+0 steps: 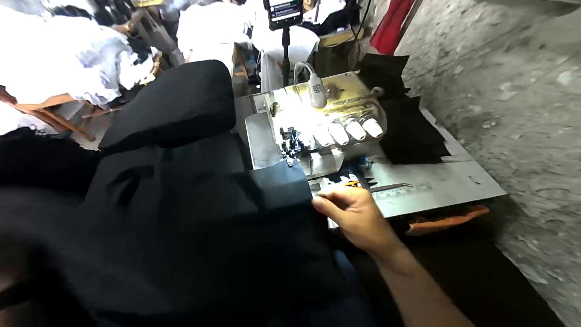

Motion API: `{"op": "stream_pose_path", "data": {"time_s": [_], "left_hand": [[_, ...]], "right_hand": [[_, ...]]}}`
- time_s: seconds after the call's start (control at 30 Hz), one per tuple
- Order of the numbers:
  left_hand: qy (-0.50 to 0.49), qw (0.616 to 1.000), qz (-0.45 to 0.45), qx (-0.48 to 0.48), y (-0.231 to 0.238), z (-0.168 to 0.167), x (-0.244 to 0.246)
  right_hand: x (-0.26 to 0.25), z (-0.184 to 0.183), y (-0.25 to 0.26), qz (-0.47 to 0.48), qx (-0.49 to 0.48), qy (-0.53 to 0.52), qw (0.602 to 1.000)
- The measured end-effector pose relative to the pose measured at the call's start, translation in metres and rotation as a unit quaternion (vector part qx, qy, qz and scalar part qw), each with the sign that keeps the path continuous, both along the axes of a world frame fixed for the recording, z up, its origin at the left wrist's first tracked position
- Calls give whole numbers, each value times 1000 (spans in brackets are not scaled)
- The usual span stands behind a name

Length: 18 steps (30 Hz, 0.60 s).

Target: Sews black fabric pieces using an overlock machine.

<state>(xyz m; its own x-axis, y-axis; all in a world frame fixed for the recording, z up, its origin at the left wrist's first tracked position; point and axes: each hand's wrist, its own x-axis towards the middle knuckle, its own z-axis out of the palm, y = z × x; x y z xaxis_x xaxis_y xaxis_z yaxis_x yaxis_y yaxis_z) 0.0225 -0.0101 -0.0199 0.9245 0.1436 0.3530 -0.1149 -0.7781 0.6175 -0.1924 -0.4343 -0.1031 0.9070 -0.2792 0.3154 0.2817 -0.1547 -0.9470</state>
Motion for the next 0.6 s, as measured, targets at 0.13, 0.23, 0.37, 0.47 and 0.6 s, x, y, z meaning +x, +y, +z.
{"op": "stream_pose_path", "data": {"time_s": [0.13,0.23,0.37,0.47,0.6], "left_hand": [[-115,969,-201,83,-84,-39,18],[-82,906,-413,40,-199,-49,-40],[-30,879,-475,-30,-262,-72,-72],[-61,910,-407,-50,-270,-83,-73],[-97,932,-347,-31,-278,-97,-69]], "right_hand": [[47,-9,5,-72,-89,17,993],[55,-5,-2,-56,-131,-16,990],[42,-18,0,-37,-80,-18,996],[20,-51,3,-14,43,75,996],[13,-63,0,-27,101,129,986]]}}
